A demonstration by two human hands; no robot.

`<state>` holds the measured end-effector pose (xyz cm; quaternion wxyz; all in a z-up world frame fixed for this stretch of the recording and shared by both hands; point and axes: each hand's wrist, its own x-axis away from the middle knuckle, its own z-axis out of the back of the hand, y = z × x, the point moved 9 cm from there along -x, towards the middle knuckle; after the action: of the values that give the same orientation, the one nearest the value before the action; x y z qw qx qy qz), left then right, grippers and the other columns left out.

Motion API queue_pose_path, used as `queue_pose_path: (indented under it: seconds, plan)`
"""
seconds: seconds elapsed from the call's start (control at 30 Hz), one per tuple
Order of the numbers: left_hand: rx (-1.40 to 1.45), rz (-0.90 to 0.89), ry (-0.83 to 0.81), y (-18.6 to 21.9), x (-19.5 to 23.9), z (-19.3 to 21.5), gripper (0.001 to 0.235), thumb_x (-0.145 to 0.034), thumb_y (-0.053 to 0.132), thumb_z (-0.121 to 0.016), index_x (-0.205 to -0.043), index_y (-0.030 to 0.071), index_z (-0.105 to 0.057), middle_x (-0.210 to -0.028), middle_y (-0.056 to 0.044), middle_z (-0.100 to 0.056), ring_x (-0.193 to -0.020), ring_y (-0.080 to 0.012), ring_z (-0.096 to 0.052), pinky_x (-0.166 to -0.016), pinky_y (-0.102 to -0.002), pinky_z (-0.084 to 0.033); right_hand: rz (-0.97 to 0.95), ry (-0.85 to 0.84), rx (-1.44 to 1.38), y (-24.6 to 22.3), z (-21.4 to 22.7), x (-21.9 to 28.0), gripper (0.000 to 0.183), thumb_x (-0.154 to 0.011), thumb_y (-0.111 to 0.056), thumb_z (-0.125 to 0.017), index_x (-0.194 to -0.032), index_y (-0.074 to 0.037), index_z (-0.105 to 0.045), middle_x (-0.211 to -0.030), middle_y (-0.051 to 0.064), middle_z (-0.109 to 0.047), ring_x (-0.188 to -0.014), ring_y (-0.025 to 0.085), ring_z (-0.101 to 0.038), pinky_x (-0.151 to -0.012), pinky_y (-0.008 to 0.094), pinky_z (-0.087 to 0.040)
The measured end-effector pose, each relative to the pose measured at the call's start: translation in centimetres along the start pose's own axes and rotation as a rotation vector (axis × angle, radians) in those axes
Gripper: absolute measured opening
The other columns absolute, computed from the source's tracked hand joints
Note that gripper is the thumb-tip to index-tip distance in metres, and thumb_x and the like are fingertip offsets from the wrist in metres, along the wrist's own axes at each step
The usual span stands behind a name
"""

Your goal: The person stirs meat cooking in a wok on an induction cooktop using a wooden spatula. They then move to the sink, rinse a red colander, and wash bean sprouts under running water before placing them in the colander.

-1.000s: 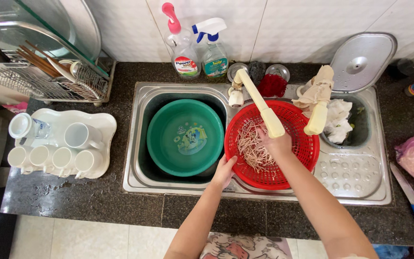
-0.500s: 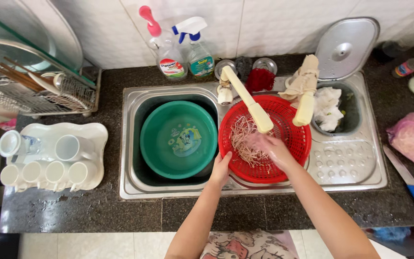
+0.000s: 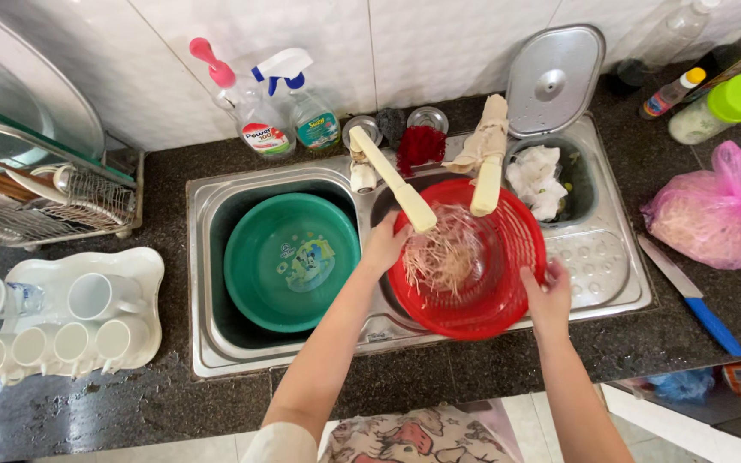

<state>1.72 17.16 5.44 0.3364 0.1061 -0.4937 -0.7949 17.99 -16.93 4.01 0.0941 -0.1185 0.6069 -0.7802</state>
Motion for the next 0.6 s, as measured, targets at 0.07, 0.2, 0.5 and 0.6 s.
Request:
queue_pose_path:
  seconds: [0.07,0.2,0.5,0.6]
  plan:
    - [-0.11,-0.065,-0.062,2.5,-0.5,-0.8,0.046,-0.09,0.028,-0.069,-0.13,0.007,-0.063,-0.113,-0.025,-0.071,-0.107,-0.0428,-0.066,-0.09,-0.05,-0.052,-0.235,-0.06,-0.214,3.7,0.2,0.3,0.044,-0.1,-0.013,-0.068,-0.138,0.005,-0.054,-0.116,0.01,-0.069,-0.099,0.017,-0.066,-0.08,0.027,-0.055]
    - [-0.307,-0.194,-0.018,5.4,-0.6,-2.0,0.038,-0.092,0.026,-0.069,-0.125,0.008,-0.067,-0.124,-0.019,-0.071,-0.113,-0.0373,-0.068,-0.094,-0.046,-0.055,-0.463,-0.033,-0.429,8.0,1.5,2.7,0.037,-0.1,-0.011,-0.058,-0.135,-0.002,-0.053,-0.107,0.008,-0.07,-0.083,0.017,-0.069,-0.058,0.028,-0.055]
    - [0.494,0.036,0.052,-3.8,-2.0,-2.4,0.055,-0.097,0.029,-0.059,-0.145,0.006,-0.045,-0.138,-0.025,-0.061,-0.127,-0.0344,-0.062,-0.111,-0.044,-0.046,-0.419,-0.024,-0.367,7.5,-1.0,5.5,0.033,-0.098,-0.008,-0.057,-0.127,0.002,-0.045,-0.11,0.015,-0.065,-0.084,0.022,-0.071,-0.057,0.038,-0.063]
    - [1.255,0.503,0.152,-12.4,-5.8,-2.9,0.069,-0.109,0.056,-0.042,-0.157,0.009,-0.028,-0.149,-0.025,-0.048,-0.129,-0.0358,-0.054,-0.112,-0.049,-0.038,-0.422,-0.03,-0.39,7.5,-1.5,6.8,0.032,-0.098,-0.008,-0.059,-0.124,0.003,-0.044,-0.109,0.016,-0.066,-0.084,0.023,-0.071,-0.057,0.039,-0.064]
